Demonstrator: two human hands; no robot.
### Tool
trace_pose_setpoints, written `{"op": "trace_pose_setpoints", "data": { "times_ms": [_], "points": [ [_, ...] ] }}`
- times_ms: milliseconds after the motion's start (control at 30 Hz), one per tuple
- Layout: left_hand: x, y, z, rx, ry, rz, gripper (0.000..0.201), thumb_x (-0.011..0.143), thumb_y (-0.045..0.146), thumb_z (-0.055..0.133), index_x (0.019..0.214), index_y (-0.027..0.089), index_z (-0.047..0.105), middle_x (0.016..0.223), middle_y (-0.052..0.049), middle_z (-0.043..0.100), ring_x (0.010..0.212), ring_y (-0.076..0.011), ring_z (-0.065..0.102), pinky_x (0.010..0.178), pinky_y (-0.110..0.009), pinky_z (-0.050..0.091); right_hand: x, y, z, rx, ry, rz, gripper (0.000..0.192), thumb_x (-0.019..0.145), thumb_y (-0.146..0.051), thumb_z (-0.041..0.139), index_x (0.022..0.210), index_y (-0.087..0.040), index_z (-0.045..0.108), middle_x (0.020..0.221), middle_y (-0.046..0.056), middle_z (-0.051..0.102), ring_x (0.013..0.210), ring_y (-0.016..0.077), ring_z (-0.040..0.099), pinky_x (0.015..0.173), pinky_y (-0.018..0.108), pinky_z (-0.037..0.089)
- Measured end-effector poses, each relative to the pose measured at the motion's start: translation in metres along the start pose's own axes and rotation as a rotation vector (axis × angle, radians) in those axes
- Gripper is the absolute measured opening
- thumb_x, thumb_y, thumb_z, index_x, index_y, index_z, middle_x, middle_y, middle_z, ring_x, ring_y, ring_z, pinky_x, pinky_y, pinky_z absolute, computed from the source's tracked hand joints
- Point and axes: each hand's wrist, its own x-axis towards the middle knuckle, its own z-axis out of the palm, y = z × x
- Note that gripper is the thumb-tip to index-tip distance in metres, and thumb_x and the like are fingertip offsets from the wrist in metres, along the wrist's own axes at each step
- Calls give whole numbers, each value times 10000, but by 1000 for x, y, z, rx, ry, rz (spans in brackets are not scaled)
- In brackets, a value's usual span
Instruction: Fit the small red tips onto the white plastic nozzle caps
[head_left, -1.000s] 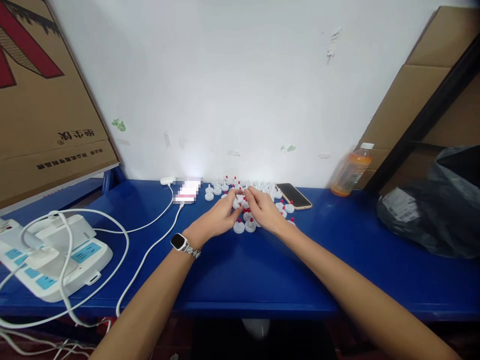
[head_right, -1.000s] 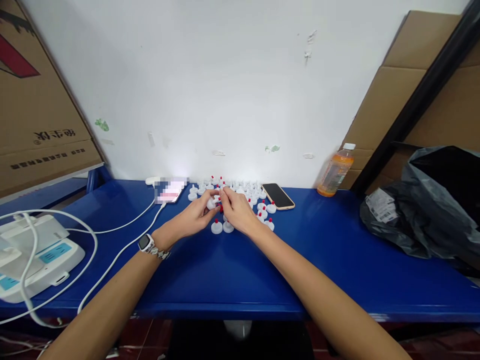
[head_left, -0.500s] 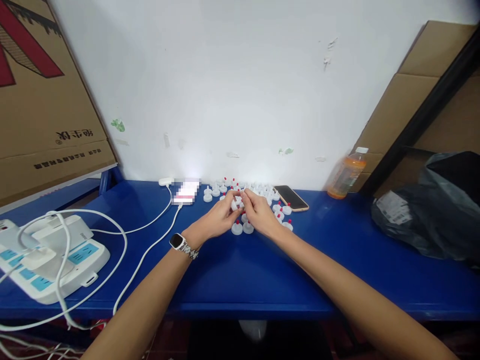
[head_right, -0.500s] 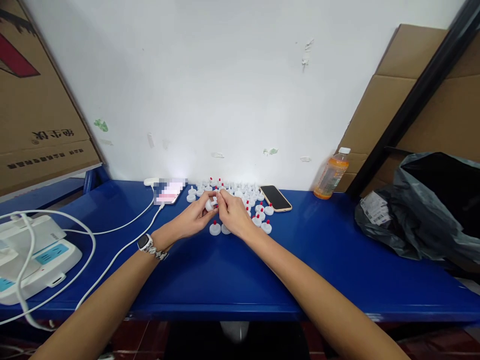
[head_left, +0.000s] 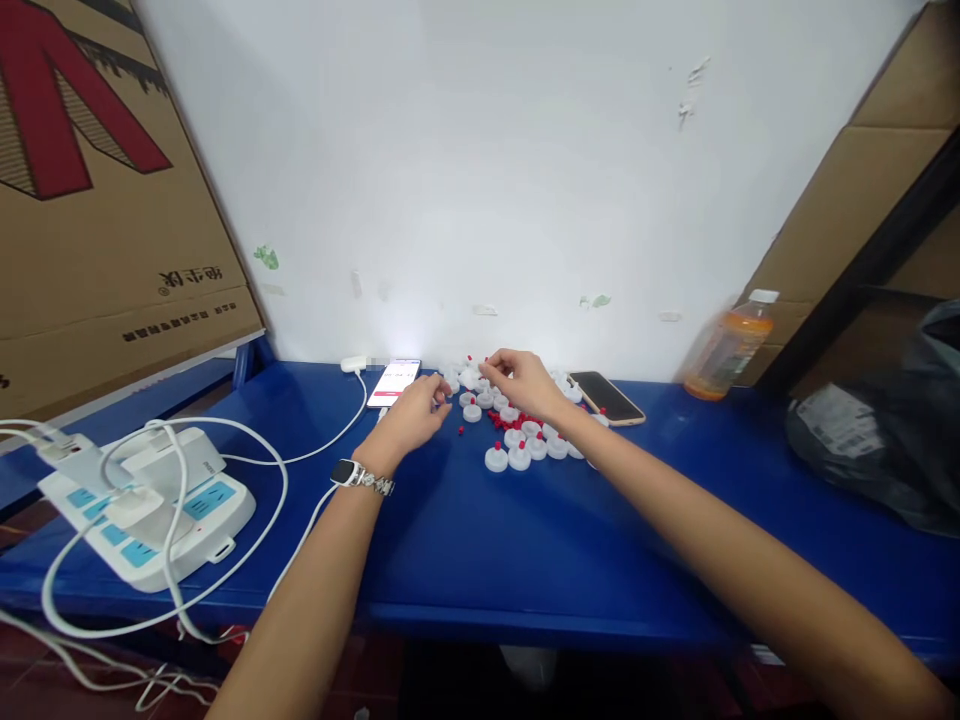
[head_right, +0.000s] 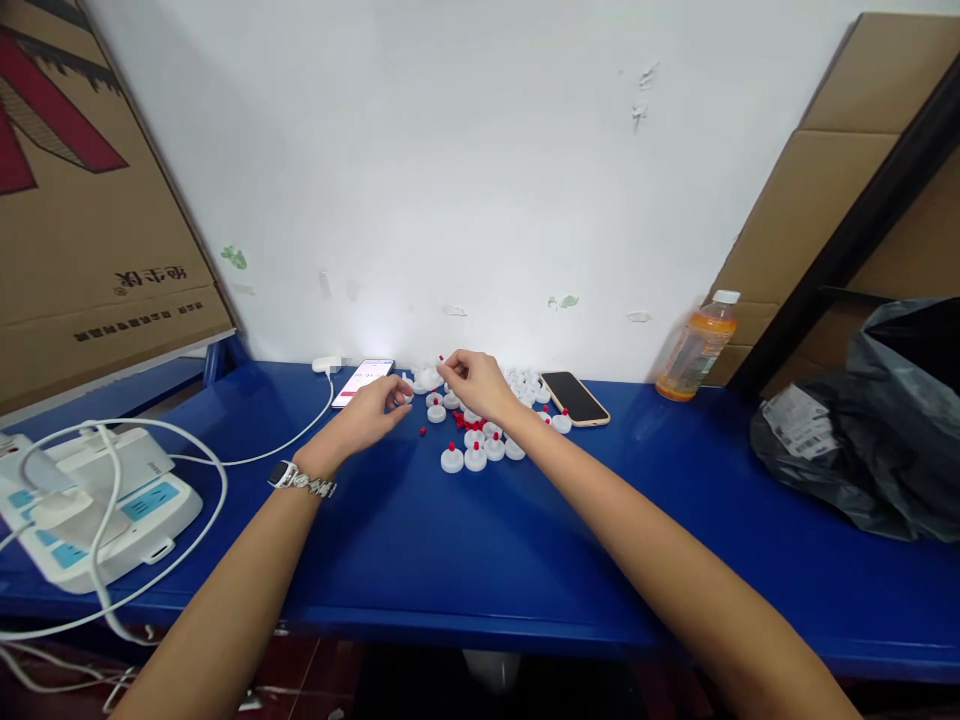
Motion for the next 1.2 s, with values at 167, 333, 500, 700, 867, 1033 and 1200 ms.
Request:
{"op": "trace_pose_setpoints", "data": {
  "times_ms": [167,333,500,700,867,1033,1200],
  "points": [
    [-1,-5,7,-43,-174,-63,128,834,211,584,927,158,654,865,-76,694,788,-209,654,710,-310,501,33,16,24,-125,-111,-48,120,865,-237,607,832,-156,690,766,45,723,688,147,630,657,255,445],
    [-2,-2,12,-117,-253,-61,151,831,163,546,905,155,677,845,-77,732,779,-197,689,713,-290,528,42,20,45,-285,-253,-128,137,860,-240,603,863,-174,723,817,36,743,748,161,641,722,279,433],
    [-1,-2,11,-271,-319,-42,247,819,121,512,1002,144,677,966,-103,752,886,-204,707,776,-306,553,42,18,45,-459,-370,-155,141,834,-231,607,845,-206,746,855,23,746,871,196,641,872,342,387],
    [-2,5,12,-297,-309,4,262,817,116,483,999,146,670,962,-94,740,874,-189,701,815,-316,553,37,21,22,-506,-177,-61,229,863,-309,559,980,-223,736,860,32,723,902,225,605,872,373,345],
    [-2,9,9,-264,-193,22,207,910,220,463,994,168,645,957,-83,740,821,-188,691,738,-308,543,27,36,11,-693,-186,-7,217,839,-333,589,903,-202,750,931,102,705,1007,291,541,900,420,300],
    [-1,18,6,-172,-58,39,197,935,251,476,1017,175,639,986,-84,717,891,-213,666,812,-350,524,25,36,11,-656,-197,-7,217,873,-334,584,843,-192,745,904,107,702,1016,290,519,904,426,288],
    [-3,24,10,-107,110,146,378,909,334,574,1257,189,555,1256,-117,598,1054,-245,598,863,-378,509,11,14,4,-306,-27,34,224,873,-364,601,844,-191,740,789,31,695,819,195,580,857,355,355]
  ]
}}
